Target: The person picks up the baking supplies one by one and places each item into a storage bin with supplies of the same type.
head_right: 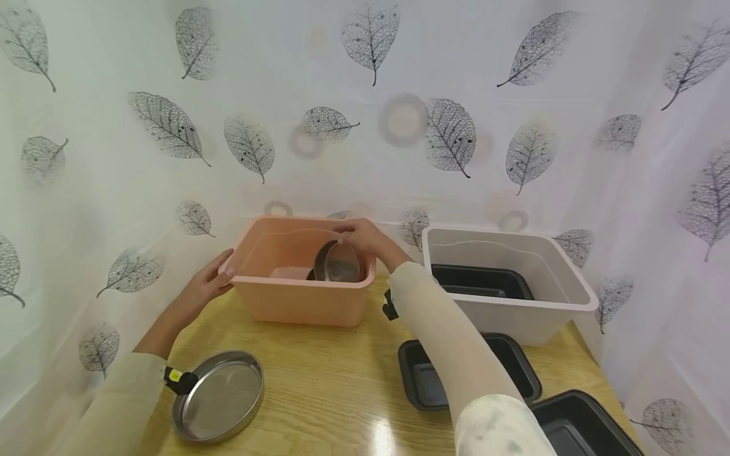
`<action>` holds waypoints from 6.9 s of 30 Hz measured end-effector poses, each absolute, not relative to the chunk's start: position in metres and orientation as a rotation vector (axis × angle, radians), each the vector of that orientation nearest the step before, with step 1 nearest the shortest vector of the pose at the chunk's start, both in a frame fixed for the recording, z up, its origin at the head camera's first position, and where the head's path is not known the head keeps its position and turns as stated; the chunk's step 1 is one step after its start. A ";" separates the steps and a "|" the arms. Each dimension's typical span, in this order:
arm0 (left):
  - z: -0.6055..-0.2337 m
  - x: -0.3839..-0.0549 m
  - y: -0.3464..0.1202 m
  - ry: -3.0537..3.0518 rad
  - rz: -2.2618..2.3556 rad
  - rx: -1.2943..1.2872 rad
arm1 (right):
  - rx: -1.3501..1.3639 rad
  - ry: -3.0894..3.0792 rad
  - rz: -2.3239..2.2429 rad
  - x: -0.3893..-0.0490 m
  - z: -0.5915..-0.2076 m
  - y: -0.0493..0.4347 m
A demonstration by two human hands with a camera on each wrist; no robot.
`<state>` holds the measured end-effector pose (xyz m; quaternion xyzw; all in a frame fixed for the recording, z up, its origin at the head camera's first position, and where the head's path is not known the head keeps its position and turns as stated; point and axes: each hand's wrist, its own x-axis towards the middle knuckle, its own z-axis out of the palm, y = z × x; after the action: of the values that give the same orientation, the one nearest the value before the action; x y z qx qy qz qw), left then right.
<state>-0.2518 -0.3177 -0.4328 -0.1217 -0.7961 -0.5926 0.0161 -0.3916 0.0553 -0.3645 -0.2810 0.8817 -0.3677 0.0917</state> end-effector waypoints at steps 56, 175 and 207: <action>-0.431 -0.251 -0.319 -2.502 -1.876 -0.371 | -0.791 2.021 -1.464 -0.194 -0.474 -0.001; -0.431 -0.250 -0.319 -2.497 -1.914 -0.376 | -0.725 2.101 -1.822 -0.277 -0.352 0.080; -0.435 -0.248 -0.320 -2.501 -1.904 -0.385 | -0.502 2.283 -1.689 -0.362 -0.360 0.069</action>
<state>-0.2484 -0.3200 -0.4346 -0.1215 -0.7897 -0.6012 -0.0126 -0.3618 0.0688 -0.3600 -0.1726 0.7851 -0.5808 0.1288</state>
